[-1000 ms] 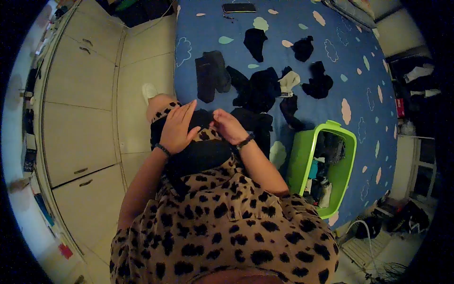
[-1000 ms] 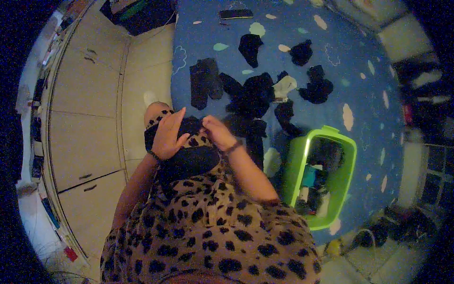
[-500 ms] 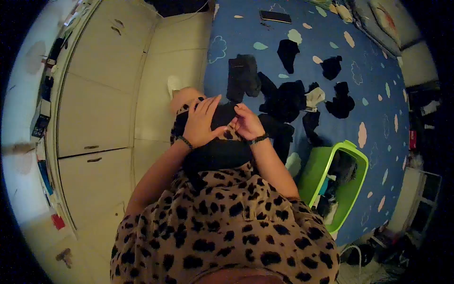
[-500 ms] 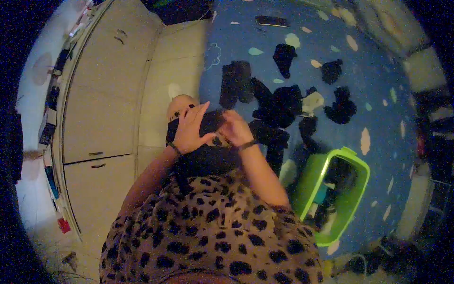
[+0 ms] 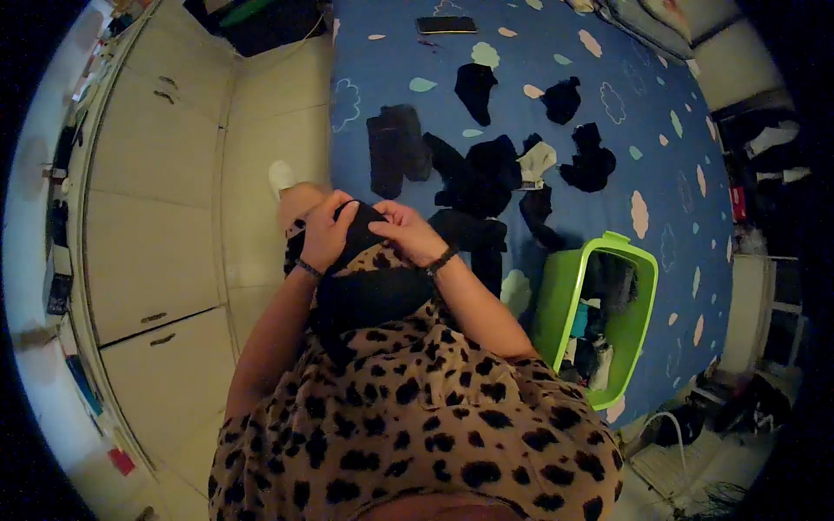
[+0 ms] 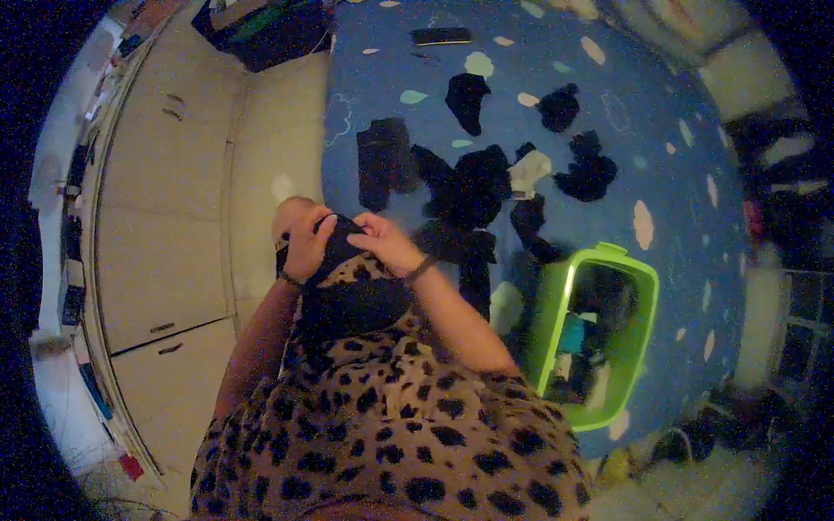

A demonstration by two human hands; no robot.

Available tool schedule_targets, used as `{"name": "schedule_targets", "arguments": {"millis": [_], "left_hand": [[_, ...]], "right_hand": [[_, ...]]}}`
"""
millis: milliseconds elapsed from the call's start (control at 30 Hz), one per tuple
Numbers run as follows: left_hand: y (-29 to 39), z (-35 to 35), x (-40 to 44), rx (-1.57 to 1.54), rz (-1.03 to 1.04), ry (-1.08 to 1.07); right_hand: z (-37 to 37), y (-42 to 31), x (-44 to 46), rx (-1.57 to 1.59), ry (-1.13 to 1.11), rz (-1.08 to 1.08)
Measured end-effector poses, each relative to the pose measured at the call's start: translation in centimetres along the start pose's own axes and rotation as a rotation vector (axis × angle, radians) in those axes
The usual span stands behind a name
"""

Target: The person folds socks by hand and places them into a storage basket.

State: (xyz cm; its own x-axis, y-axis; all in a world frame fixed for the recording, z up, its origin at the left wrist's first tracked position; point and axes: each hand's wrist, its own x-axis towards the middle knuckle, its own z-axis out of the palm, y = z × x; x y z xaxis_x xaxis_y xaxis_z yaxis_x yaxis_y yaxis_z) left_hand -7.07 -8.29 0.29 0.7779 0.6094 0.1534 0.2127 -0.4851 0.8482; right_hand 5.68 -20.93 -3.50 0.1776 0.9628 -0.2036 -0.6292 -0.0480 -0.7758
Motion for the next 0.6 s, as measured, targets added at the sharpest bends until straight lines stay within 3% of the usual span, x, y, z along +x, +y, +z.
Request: {"name": "schedule_targets", "arguments": {"millis": [67, 133, 167, 200, 233, 300, 333, 400, 467, 500, 567, 600], "left_hand": [[0.3, 0.3, 0.1, -0.034, -0.063, 0.025], [0.5, 0.7, -0.2, -0.064, -0.13, 0.049], [0.6, 1.1, -0.5, 0.174, -0.032, 0.067], [0.9, 1.3, -0.6, 0.41, 0.068, 0.087], [1.3, 1.1, -0.5, 0.407, 0.071, 0.086], [2.0, 0.0, -0.4, 0.544, 0.467, 0.032], [1.7, -0.3, -0.5, 0.542, 0.464, 0.035], [1.0, -0.6, -1.1, 0.558, 0.506, -0.443], [1.0, -0.6, -1.3, 0.606, 0.446, -0.515], [1.1, -0.6, -0.7, 0.66, 0.397, -0.576], [1.3, -0.6, -0.3, 0.609, 0.352, -0.54], [1.4, -0.6, -0.1, 0.551, 0.307, -0.52]], "right_hand": [[-0.8, 0.5, -0.1, -0.011, -0.018, 0.046], [-0.4, -0.4, -0.2, -0.215, 0.05, 0.2], [-0.9, 0.0, -0.1, -0.213, 0.054, 0.199], [-1.3, 0.1, -0.1, -0.619, 0.254, 0.005], [-1.9, -0.1, -0.1, -1.024, 0.453, -0.199], [-3.7, -2.9, -0.7, -1.502, 0.738, -0.567], [-4.3, -4.0, -0.9, -1.551, 0.859, -0.451], [-7.2, -4.3, -0.3, -1.831, 1.001, -0.478], [-12.2, -2.5, 0.6, -2.005, 0.879, -0.239], [-14.5, -2.2, 1.4, -2.008, 0.885, -0.257], [-17.4, -1.8, 2.4, -1.129, 0.999, -0.435], [-16.8, -2.6, 2.5, -0.768, 1.064, -0.414]]}}
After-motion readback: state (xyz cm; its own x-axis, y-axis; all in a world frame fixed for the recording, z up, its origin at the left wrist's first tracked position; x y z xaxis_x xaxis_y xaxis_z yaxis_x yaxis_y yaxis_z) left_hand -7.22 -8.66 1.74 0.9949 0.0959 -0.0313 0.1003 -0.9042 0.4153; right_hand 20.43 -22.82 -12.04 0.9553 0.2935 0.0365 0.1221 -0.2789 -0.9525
